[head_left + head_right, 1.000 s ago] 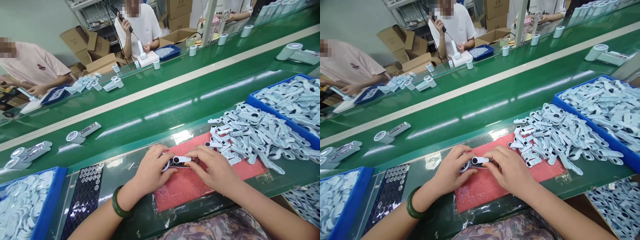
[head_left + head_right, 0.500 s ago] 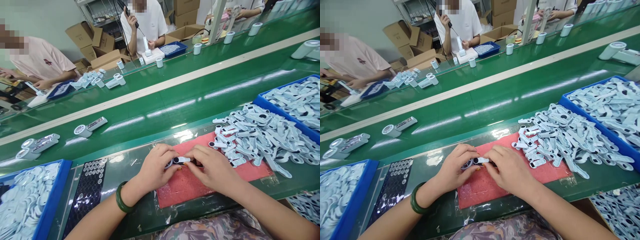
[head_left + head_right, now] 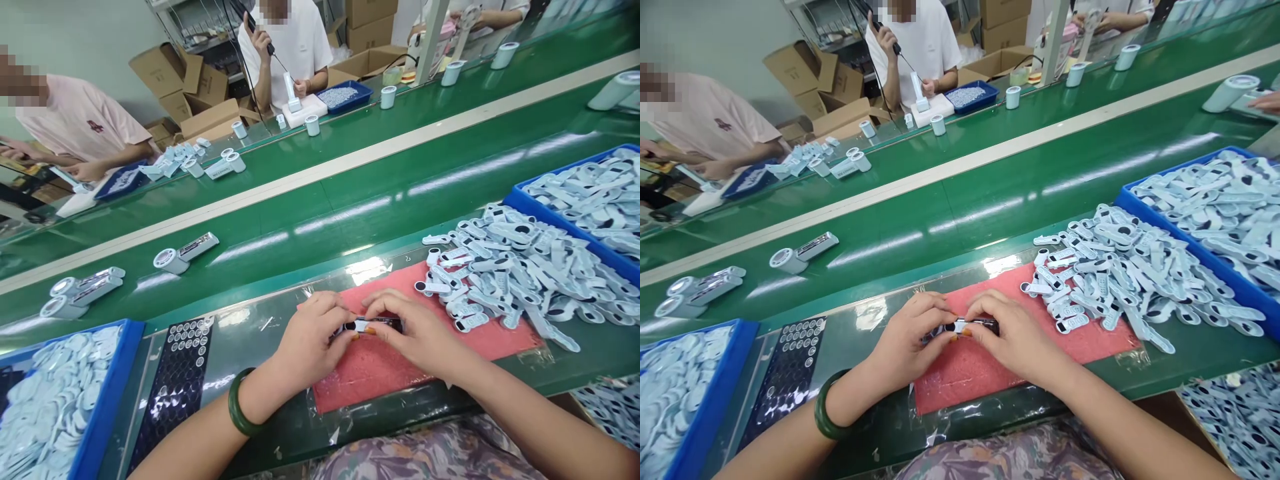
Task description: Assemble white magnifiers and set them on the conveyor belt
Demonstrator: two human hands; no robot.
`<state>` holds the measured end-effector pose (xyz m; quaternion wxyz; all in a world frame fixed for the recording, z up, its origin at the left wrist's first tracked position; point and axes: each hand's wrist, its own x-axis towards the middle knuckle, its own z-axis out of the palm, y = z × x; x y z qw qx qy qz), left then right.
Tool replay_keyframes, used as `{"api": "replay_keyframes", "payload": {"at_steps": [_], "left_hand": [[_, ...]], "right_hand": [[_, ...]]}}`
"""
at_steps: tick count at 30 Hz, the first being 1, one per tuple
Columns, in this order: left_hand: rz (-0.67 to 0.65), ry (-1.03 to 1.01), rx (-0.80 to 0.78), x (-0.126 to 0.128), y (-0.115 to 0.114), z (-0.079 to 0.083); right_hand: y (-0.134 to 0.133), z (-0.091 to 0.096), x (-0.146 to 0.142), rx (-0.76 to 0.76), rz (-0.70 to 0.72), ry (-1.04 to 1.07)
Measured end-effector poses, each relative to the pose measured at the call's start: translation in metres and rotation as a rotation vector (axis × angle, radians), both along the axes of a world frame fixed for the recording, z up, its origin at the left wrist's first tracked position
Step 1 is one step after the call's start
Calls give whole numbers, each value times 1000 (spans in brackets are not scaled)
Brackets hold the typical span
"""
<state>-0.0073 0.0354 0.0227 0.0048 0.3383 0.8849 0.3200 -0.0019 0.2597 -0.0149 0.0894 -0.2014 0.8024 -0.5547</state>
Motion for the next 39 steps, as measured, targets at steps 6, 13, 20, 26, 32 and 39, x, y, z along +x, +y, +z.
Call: {"api": "replay_keyframes", "payload": {"at_steps": [6,13,20,26,32,39], "left_hand": [[31,94,-165,33,5,-2],[40,185,-323,42,15,-4],[0,157,-347,36,13,0],[-33,170,-391,30,15,2],[-147,353,-602,-26,10,24],[28,595,-746,-195,32,35]], "right_hand": [[4,0,23,215,96,114],[1,-5,28,272,106,247],[3,-4,26,281,160,272],[2,-2,26,258,122,225],[49,1,14,442,-223,471],[69,3,-6,878,-434,571]]}}
